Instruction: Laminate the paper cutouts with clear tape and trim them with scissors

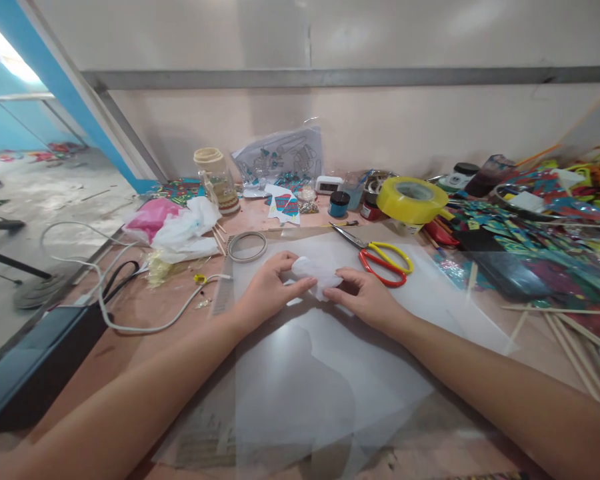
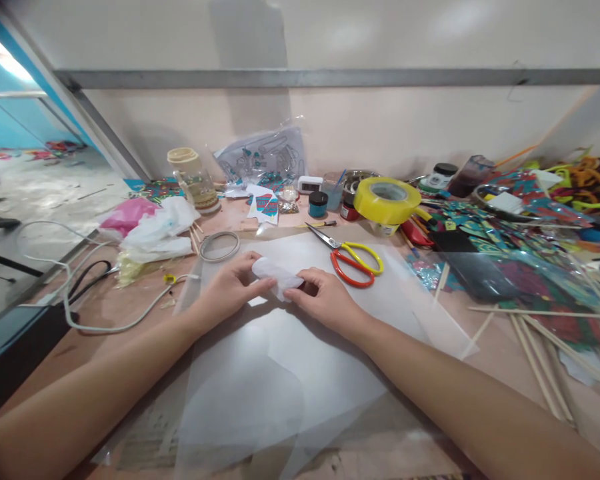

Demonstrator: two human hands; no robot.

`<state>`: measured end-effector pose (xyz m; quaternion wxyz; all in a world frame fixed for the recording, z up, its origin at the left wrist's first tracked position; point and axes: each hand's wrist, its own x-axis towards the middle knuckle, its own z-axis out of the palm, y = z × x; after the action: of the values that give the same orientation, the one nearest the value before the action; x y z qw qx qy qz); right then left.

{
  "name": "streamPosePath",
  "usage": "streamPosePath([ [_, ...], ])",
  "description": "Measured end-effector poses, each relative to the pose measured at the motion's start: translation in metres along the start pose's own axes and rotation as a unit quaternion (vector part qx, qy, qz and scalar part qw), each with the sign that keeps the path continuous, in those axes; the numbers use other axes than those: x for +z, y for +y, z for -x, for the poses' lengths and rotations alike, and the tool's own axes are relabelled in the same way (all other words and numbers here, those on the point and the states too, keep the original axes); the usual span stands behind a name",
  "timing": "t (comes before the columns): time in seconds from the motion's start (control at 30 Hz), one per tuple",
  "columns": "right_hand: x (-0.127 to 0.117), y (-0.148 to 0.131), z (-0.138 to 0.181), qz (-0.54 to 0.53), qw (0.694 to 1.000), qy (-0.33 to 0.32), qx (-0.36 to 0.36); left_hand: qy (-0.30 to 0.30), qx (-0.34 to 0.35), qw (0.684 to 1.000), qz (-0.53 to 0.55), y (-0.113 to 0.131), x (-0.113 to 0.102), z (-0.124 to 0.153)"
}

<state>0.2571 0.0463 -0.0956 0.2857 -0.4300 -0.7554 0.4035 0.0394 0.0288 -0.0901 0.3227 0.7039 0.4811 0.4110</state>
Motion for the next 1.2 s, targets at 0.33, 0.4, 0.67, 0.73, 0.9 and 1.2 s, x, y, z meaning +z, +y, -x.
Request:
streamPosePath([
  [0.33,-0.003,-0.004,0.000,0.006,1.000,-0.012,-0.015,-0.010,0.007,1.000,-0.004,-0.007,-0.001,0.002],
  [0.4,-0.003,-0.003,0.000,-0.001,1.000,-0.018,-0.009,0.001,0.004,1.000,-0.005,-0.008,-0.002,0.002],
  [0.67,-0.001,0.001,-0.001,-0.009,1.000,-0.007,-0.007,0.115,-0.012,0.992,-0.056,-0.011,-0.001,0.001],
  [0.73,-0.001,0.002,-0.001,-0.012,1.000,0.002,-0.009,0.171,-0.007,0.981,-0.085,-0.005,-0.002,0.003],
  [0.9,0.000,0.004,0.001,-0.016,0.999,0.018,-0.028,0.054,0.127,0.958,-0.253,0.017,-0.004,0.010],
  [1.2,0.003,-0.002,0.005,0.007,0.995,0.044,-0.085,0.046,0.078,0.986,-0.138,0.011,0.015,0.012],
])
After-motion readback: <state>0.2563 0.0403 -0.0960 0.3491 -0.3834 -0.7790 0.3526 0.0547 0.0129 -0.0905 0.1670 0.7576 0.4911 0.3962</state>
